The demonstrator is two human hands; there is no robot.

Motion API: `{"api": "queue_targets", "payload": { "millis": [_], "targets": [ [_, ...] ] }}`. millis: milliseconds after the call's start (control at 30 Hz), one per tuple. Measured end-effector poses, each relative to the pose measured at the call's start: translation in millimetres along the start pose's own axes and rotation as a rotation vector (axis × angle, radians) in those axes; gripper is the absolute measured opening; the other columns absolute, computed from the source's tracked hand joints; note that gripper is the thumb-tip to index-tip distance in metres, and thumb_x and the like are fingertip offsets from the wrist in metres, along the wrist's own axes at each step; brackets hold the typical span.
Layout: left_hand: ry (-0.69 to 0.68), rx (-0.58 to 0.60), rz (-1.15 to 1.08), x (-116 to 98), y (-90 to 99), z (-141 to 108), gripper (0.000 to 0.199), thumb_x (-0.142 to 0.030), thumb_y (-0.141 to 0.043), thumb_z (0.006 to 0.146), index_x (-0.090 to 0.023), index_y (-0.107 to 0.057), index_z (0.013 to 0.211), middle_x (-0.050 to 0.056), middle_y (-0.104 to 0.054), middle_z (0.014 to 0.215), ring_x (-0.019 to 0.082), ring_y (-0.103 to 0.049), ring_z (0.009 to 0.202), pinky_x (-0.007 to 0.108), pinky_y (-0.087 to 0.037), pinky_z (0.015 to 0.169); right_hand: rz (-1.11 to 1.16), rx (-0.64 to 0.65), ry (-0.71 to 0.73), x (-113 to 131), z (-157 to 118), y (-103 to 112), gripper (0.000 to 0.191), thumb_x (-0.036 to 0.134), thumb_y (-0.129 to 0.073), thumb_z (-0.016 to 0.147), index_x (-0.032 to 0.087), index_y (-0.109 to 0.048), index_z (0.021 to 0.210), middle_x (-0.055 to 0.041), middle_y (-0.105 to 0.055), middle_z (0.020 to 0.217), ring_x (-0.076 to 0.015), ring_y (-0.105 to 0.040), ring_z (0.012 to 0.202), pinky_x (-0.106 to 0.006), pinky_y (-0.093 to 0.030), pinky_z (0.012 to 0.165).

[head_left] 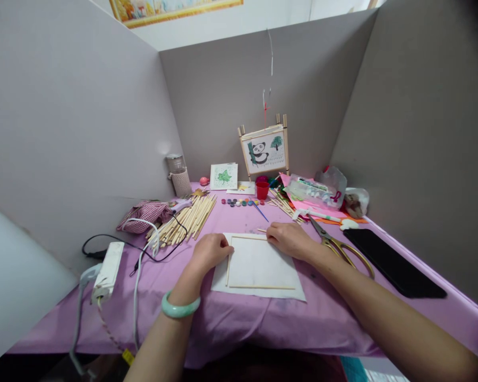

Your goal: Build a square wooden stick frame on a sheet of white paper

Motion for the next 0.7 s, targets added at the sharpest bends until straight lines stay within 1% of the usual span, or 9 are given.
{"api": "queue_targets", "payload": {
  "millis": [233, 700],
  "targets": [
    [-0.006, -0.021, -0.012, 1.5, 1.9, 0.2, 0.018, -0.034, -0.060, 0.071, -0.020, -0.071, 0.074, 0.004, -0.070, 0.074, 0.019, -0.060, 0.072, 0.027, -0.037, 0.064, 0.011, 0.003, -0.003, 0.4, 0.8, -0.2, 0.023, 0.023, -0.044, 0.090, 0.020, -0.066, 0.090, -0.0044, -0.067, 0.097, -0.0150, -0.060, 0.080, -0.024, -0.030, 0.062],
    [0.005, -0.024, -0.044, 2.9, 4.2, -0.7, 0.016, -0.032, -0.061, 0.069, -0.020, -0.071, 0.074, 0.004, -0.071, 0.076, 0.018, -0.061, 0.072, 0.027, -0.037, 0.062, -0.010, -0.001, 0.003, -0.5, 1.0, -2.6, 0.024, 0.025, -0.043, 0.091, 0.021, -0.066, 0.091, -0.0049, -0.067, 0.096, -0.0156, -0.061, 0.079, -0.024, -0.031, 0.063]
  ]
}}
Point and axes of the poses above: each hand's wrist, its own z-axis towards the middle knuckle, its own y-axis out of the back of the hand, x = y × z, the point moved 9 cm from there along z, towards the middle knuckle
